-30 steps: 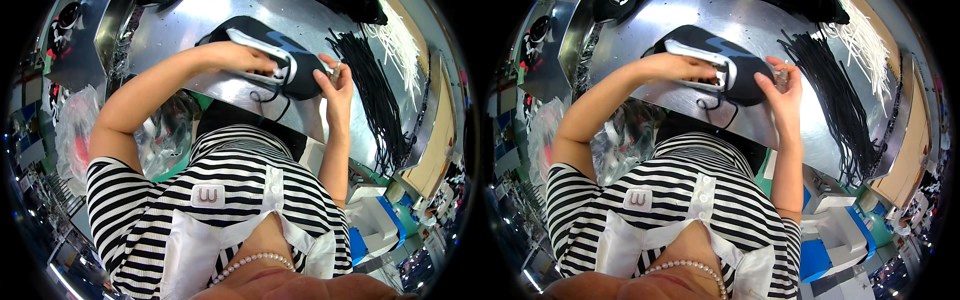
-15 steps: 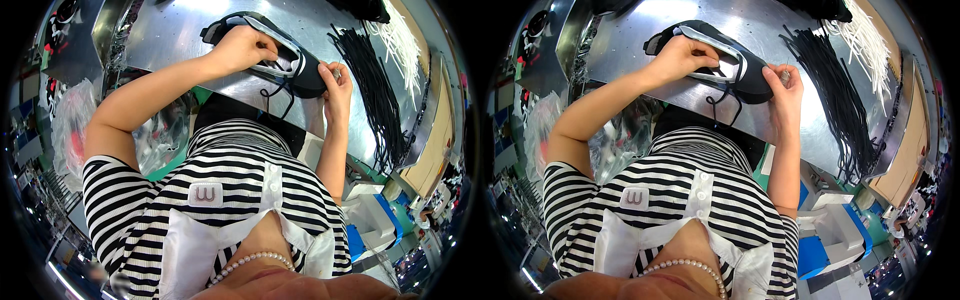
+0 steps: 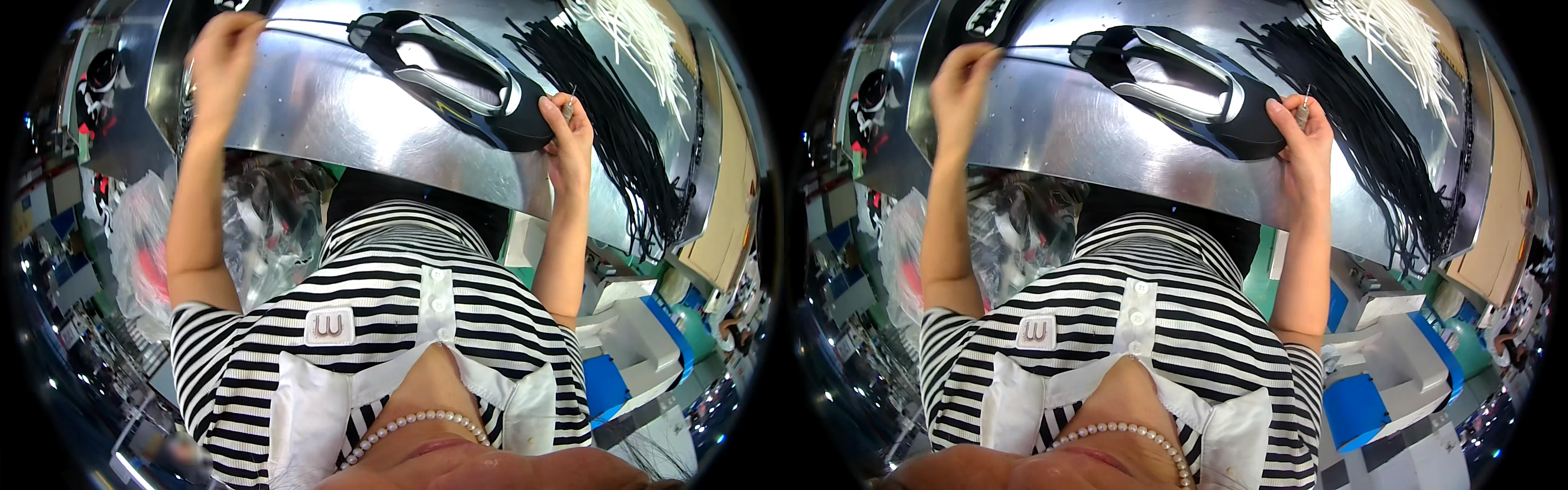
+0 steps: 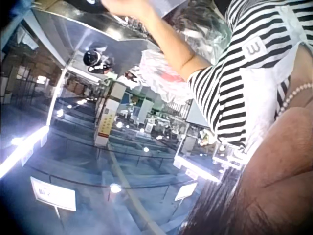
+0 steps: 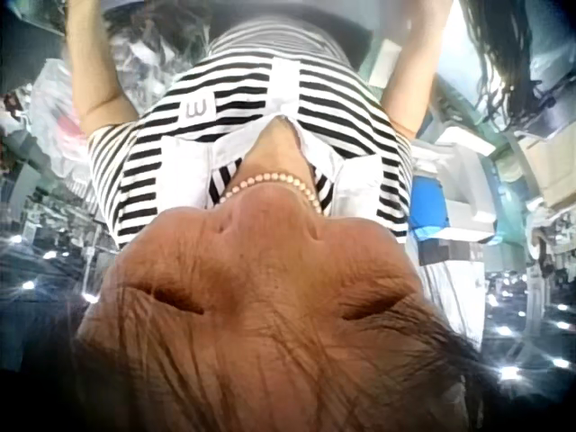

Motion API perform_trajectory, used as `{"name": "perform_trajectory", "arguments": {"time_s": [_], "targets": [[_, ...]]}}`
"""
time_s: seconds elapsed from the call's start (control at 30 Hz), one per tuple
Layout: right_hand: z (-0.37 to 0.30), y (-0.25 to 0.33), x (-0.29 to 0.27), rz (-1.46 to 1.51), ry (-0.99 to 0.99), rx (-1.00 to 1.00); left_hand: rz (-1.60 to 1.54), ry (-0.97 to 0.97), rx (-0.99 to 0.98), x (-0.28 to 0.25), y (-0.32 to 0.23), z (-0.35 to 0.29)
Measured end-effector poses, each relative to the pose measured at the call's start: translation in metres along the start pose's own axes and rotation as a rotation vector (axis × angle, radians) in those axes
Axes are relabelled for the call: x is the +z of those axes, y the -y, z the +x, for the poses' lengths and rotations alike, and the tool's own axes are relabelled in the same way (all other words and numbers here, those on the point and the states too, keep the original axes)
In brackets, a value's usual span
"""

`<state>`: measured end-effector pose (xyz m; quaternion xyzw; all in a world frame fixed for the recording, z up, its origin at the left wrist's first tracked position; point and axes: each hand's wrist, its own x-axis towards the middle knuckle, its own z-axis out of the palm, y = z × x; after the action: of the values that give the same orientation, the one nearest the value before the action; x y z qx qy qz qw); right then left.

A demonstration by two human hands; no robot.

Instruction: The person threads shoelaces through the eyelets of several sneakers one at a time by hand at a workstation.

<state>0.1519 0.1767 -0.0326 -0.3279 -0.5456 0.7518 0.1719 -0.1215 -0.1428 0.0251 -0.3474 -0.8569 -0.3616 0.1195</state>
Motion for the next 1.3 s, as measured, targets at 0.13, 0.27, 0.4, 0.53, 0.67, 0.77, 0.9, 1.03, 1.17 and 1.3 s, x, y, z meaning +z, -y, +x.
{"name": "perform_trajectory", "arguments": {"time_s": [0.13, 0.27, 0.4, 0.53, 0.67, 0.77, 0.9, 1.03, 1.17, 1.3], "targets": [[0.006, -0.006, -0.003, 0.002, 0.083, 0.0, -0.068, -0.056, -0.226, -0.029, 0.03, -0.008], [0.022, -0.019, -0.001, -0.567, -0.067, -0.338, -0.657, 0.414, 0.063, 0.016, -0.103, -0.007], [0.016, 0.003, 0.0, -0.78, -0.156, -0.589, -0.582, 0.497, 0.373, 0.05, -0.143, 0.008], [-0.007, 0.027, 0.011, -0.372, 0.082, -0.491, -0.354, 0.363, 0.381, 0.083, -0.15, 0.011], [0.002, 0.003, 0.045, -0.319, 0.174, -0.634, -0.443, 0.376, 0.302, 0.107, -0.16, 0.009], [-0.01, 0.017, 0.055, 0.022, 0.266, -0.185, -0.434, 0.401, 0.179, 0.101, -0.155, 0.009], [-0.005, 0.006, 0.05, 0.129, 0.17, -0.183, -0.151, 0.436, 0.225, 0.095, -0.137, 0.0], [0.001, -0.002, 0.06, 0.133, 0.119, -0.009, -0.395, 0.972, -0.524, 0.111, -0.109, 0.006], [0.005, -0.005, 0.059, -0.115, 0.135, -0.016, -0.728, 1.107, -0.861, 0.132, -0.113, 0.004], [-0.002, 0.006, 0.061, -0.293, 0.151, 0.007, -0.69, 0.813, -0.667, 0.123, -0.126, -0.011]]}}
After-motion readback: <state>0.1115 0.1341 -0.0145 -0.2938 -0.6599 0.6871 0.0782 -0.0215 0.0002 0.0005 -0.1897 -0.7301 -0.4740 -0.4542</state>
